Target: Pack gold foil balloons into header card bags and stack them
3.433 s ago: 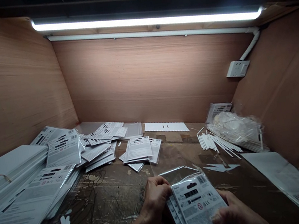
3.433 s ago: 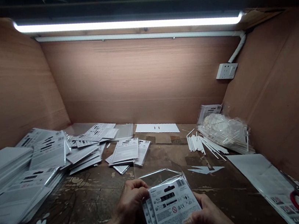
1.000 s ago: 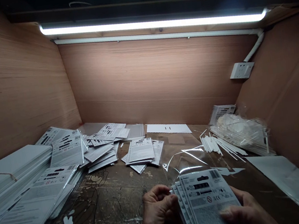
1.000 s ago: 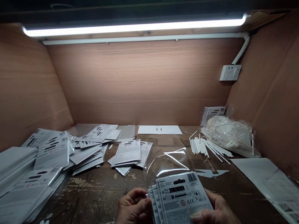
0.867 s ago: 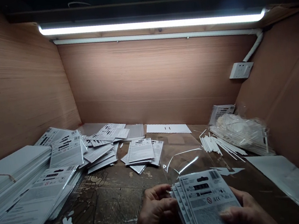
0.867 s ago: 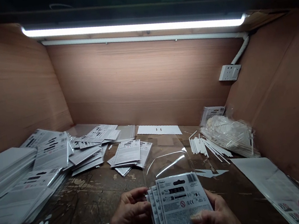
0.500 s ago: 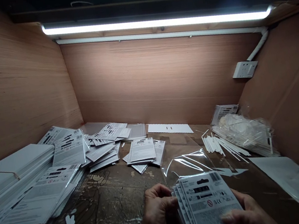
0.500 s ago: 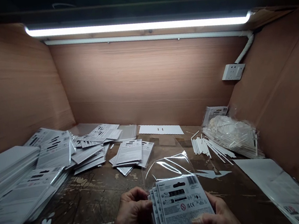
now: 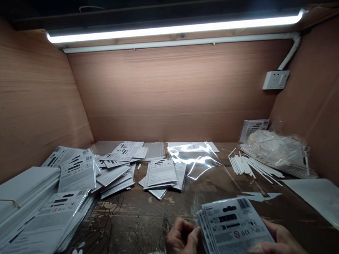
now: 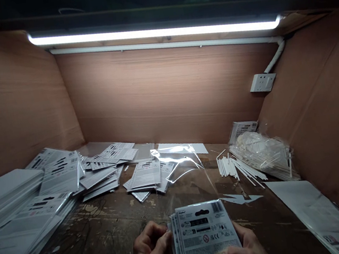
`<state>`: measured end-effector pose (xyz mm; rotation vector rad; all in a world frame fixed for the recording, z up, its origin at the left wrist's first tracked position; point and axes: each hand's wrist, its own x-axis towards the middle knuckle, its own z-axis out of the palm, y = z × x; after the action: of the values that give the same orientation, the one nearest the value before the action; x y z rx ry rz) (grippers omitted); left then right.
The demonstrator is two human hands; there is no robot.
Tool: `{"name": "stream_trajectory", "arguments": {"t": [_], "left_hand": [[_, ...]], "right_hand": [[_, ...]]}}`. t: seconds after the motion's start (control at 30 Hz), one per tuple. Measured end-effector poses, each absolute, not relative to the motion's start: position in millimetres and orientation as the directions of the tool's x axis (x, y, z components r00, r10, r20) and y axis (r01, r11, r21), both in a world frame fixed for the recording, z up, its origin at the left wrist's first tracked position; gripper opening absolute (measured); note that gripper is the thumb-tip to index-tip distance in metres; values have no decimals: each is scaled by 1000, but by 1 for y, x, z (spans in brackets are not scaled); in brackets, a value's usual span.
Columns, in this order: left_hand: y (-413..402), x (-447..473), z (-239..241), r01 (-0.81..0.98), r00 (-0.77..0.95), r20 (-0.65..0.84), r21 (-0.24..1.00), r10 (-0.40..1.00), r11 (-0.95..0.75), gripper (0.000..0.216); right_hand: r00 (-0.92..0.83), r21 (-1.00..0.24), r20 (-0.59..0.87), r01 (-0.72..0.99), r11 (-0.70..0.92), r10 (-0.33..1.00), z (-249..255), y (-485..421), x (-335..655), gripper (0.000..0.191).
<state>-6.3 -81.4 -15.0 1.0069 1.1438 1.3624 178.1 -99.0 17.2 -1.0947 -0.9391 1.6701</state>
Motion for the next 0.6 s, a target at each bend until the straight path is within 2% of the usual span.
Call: {"name": "stream_trajectory", "arguments": {"t": [0.13,0.23,0.43,0.53,0.6], "left_hand": [[-84,-5,-16,-376,16,-80,923,997,80,37],[-80,-5,-1,-389,22,-127,913,992,125,43],[-74,0,45,-475,148,7,877,989,65,38],[-72,1,50,-420,126,62,908,990,-3,33],[-73,2,46,-302,84,105,950,991,-75,27]], "right_hand": [[-137,-942,-236,-213,-261,962,18,-100,179,35],[-49,-968,-165,-182,-171,985,23,-101,177,33],[258,-988,89,-101,118,962,36,-94,161,32],[268,-984,141,-67,165,953,27,-89,156,26],[260,-988,128,-52,146,957,14,-85,157,25]]}}
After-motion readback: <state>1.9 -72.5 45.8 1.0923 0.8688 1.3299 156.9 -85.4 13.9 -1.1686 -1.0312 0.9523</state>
